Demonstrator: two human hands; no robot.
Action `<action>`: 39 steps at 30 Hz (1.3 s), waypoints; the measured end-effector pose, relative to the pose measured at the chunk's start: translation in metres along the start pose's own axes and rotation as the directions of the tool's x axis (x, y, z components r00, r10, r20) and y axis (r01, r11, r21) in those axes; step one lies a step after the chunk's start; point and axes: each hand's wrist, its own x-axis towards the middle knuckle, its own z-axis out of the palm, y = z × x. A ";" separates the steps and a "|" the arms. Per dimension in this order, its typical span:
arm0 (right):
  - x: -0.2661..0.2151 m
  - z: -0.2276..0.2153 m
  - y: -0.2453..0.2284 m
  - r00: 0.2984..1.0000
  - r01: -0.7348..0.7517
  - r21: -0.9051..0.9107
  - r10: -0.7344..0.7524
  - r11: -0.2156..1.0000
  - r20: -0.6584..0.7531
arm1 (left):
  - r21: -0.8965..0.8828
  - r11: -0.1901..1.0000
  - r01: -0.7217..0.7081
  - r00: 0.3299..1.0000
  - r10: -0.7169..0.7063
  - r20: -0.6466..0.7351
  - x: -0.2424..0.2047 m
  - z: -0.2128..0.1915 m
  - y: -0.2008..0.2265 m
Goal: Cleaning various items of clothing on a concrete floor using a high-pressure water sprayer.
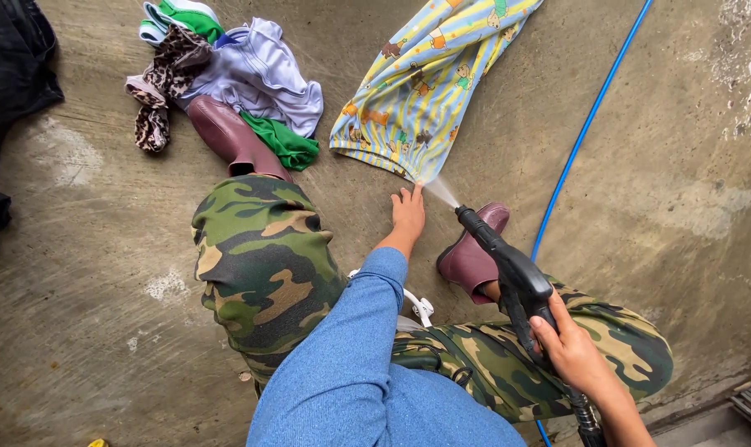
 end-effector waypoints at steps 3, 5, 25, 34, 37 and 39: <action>-0.001 0.003 0.000 1.000 0.025 0.011 -0.025 1.000 0.002 | -0.006 1.000 -0.009 1.000 0.009 0.013 -0.002 -0.002 -0.001; -0.004 0.006 0.000 0.998 0.064 0.019 -0.064 0.998 0.003 | -0.002 1.000 -0.013 1.000 0.013 0.021 0.004 0.002 0.000; -0.017 0.010 0.028 0.894 0.430 0.709 -0.155 0.559 -0.420 | 0.022 0.998 0.053 0.885 -0.037 -0.464 0.078 0.014 -0.035; -0.019 0.044 0.055 0.972 0.232 0.845 -0.142 0.481 -0.185 | -0.051 0.997 -0.062 0.972 0.048 -0.231 0.043 -0.017 -0.036; -0.008 0.046 0.041 0.975 0.214 0.842 -0.052 0.495 -0.217 | -0.090 0.991 -0.098 0.983 0.083 -0.161 0.040 -0.020 -0.031; -0.009 0.032 0.025 0.959 0.278 0.805 -0.101 0.525 -0.265 | -0.107 0.988 -0.112 0.982 0.094 -0.163 0.038 -0.018 -0.024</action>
